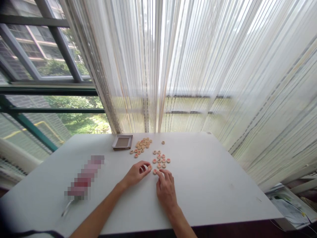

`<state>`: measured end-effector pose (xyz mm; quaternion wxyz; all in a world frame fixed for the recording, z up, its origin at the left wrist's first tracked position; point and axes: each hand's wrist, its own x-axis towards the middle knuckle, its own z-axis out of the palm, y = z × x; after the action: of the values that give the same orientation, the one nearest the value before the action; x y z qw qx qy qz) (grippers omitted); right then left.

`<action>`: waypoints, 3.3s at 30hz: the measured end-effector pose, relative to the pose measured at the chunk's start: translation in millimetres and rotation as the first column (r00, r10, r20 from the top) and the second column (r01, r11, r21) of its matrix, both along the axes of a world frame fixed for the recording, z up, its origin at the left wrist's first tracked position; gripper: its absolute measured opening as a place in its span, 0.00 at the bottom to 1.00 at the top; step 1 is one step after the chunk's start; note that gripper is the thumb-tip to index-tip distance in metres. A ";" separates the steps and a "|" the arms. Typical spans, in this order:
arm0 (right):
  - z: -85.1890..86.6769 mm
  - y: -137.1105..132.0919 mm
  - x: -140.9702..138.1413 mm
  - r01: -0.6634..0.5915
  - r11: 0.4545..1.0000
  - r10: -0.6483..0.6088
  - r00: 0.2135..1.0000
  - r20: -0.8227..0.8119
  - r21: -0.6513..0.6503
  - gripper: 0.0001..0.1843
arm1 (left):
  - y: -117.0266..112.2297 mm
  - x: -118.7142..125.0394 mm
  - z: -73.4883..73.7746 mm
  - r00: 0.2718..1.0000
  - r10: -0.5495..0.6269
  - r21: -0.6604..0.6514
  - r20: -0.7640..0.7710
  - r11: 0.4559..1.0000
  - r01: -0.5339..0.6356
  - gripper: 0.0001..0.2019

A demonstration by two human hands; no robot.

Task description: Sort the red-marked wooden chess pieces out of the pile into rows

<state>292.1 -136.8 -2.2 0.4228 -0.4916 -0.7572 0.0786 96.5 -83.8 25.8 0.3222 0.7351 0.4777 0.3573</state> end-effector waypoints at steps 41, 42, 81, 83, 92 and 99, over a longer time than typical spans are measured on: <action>3.3 -4.1 -3.3 0.015 0.998 -0.007 0.990 0.140 -0.062 0.31 | 10.2 10.0 -6.9 0.968 0.041 0.259 -0.248 0.965 0.026 0.10; 3.6 -4.2 -3.3 0.018 0.998 -0.009 0.989 0.145 -0.063 0.31 | 10.1 10.1 -7.0 0.968 0.043 0.264 -0.249 0.964 0.025 0.11; 0.2 16.9 10.4 0.045 0.999 -0.041 0.992 0.120 -0.030 0.33 | 2.9 10.5 -2.4 0.965 0.017 0.226 -0.261 0.973 0.044 0.08; -0.6 21.9 12.8 0.033 0.999 -0.029 0.990 0.138 -0.028 0.33 | 3.1 10.6 -2.9 0.966 0.019 0.227 -0.258 0.973 0.042 0.08; -5.8 24.9 13.5 0.033 0.999 -0.029 0.993 0.114 -0.031 0.30 | 3.5 11.3 -4.0 0.968 0.020 0.231 -0.251 0.972 0.040 0.07; -4.8 25.0 13.4 0.016 0.999 -0.012 0.996 0.091 -0.041 0.29 | 3.6 11.5 -3.8 0.964 0.024 0.234 -0.266 0.971 0.040 0.07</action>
<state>305.5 -111.8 -7.0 0.3784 -0.5086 -0.7703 0.0690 108.0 -80.3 22.0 0.1662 0.8115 0.4678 0.3082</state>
